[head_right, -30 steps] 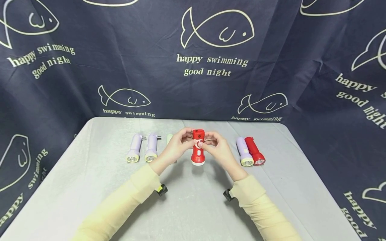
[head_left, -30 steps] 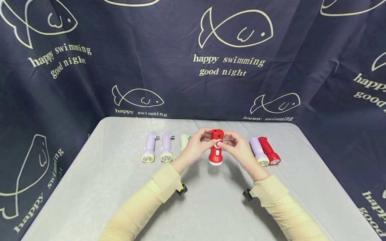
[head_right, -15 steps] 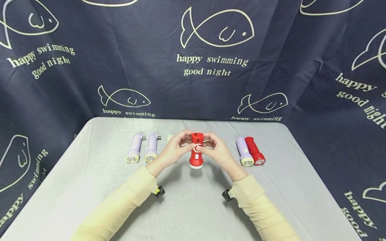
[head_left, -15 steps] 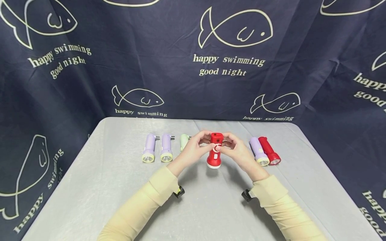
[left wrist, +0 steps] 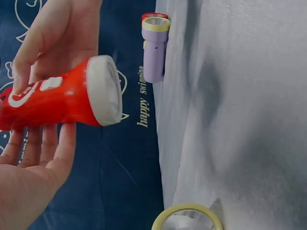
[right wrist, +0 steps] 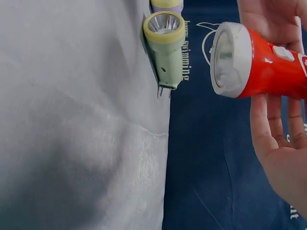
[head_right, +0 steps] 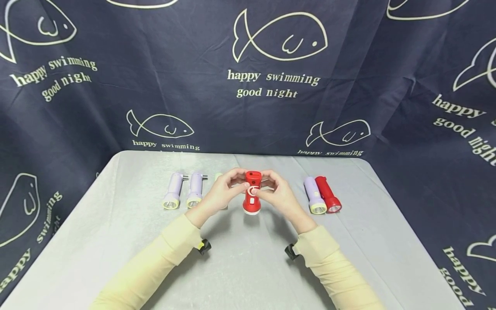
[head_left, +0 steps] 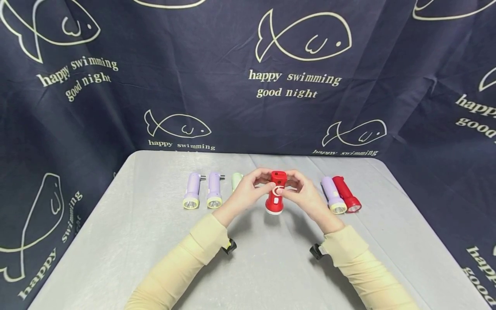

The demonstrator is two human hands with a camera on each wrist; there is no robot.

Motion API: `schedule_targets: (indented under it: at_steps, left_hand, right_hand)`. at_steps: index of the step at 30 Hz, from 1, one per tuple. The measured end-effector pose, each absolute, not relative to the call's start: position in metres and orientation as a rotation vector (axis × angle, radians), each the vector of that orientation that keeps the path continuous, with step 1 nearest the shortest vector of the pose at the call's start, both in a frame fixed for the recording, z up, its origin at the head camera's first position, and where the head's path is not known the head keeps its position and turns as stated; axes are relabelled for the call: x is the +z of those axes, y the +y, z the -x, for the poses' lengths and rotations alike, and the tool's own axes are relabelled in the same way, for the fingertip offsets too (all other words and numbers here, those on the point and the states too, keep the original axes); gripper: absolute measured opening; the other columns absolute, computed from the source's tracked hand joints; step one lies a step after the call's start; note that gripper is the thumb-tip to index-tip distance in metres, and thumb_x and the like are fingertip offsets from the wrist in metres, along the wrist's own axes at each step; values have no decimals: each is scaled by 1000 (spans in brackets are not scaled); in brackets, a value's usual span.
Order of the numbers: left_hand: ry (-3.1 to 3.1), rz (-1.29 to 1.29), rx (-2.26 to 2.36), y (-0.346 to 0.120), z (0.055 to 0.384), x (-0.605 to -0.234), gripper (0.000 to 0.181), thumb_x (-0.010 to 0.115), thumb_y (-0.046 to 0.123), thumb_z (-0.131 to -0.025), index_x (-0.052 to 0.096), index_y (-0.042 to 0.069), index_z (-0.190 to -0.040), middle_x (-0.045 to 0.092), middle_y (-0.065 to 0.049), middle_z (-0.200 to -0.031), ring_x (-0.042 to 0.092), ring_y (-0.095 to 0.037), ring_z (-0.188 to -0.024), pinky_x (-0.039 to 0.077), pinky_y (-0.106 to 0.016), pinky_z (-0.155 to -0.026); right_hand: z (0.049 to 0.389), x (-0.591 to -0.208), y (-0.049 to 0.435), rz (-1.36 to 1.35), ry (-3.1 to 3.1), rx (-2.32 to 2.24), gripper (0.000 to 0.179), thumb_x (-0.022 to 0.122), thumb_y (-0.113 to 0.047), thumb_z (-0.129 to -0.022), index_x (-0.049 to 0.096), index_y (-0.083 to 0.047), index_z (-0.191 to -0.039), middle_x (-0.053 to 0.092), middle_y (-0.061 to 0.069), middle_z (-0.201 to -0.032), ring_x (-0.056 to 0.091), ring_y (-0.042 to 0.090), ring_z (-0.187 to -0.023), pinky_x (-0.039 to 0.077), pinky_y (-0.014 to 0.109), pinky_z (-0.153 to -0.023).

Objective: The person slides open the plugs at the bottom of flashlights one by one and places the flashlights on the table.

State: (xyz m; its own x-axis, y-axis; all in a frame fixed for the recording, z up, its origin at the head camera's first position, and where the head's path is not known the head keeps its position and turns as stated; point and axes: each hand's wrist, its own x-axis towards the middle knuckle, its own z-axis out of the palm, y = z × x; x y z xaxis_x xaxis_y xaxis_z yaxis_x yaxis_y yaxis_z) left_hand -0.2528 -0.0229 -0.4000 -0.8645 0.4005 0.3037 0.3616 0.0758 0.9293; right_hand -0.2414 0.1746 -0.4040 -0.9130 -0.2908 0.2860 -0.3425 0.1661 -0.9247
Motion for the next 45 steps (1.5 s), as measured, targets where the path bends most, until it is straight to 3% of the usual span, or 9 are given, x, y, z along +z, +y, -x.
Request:
schedule_targets:
  at_steps: [6, 10, 15, 25, 35, 39, 45]
  left_hand:
    - [2225, -781, 1971, -27, 251, -395, 35, 65, 10, -88, 57, 2, -122, 64, -15, -115, 60, -26, -103, 52, -35, -88]
    - [2239, -795, 1961, -29, 251, -393, 35, 67, 11, -87, 58, 5, -121, 65, -12, -114, 61, -22, -102, 51, -35, -88]
    - [2237, -822, 1953, -31, 253, -393, 38, 70, 11, -84, 59, 9, -120, 65, -6, -112, 61, -16, -102, 54, -29, -84]
    - [2231, -962, 1965, -30, 252, -395, 34, 71, 6, -83, 61, 6, -115, 64, -8, -111, 61, -19, -103, 53, -28, -87]
    - [2237, -1004, 1990, -29, 250, -396, 32, 71, 5, -83, 62, 6, -114, 64, -8, -110, 60, -16, -101, 54, -27, -85]
    - [2225, -998, 1999, -29, 250, -396, 33, 71, 4, -82, 62, 5, -114, 64, -9, -110, 61, -18, -102, 54, -29, -86]
    - [2226, -1053, 2000, -28, 242, -389, 34, 68, -6, -81, 59, -6, -113, 60, -21, -113, 60, -32, -103, 54, -41, -87]
  right_hand:
    - [238, -398, 172, -681, -2293, 1916, 40, 69, 9, -79, 53, 5, -116, 64, -7, -99, 61, 8, -95, 54, 27, -83]
    - [232, -389, 169, -670, -2272, 1934, 40, 69, 12, -77, 52, 8, -113, 64, -9, -97, 61, 6, -94, 55, 28, -84]
    - [228, -385, 168, -694, -2269, 1919, 40, 70, 13, -75, 51, 9, -111, 64, -10, -97, 62, 5, -93, 54, 30, -86]
    - [240, -405, 174, -689, -2304, 1826, 40, 74, 8, -74, 56, 3, -109, 62, -7, -98, 60, 6, -96, 51, 25, -90]
    - [232, -390, 169, -661, -2376, 1808, 40, 72, 10, -74, 55, 5, -109, 59, -6, -99, 60, 4, -96, 51, 23, -90]
    - [226, -379, 166, -670, -2385, 1807, 38, 72, 11, -74, 54, 7, -107, 58, -6, -98, 60, 4, -95, 51, 24, -90]
    - [226, -377, 165, -700, -2349, 1816, 39, 72, 13, -72, 54, 7, -106, 59, -9, -98, 61, 6, -94, 51, 24, -88]
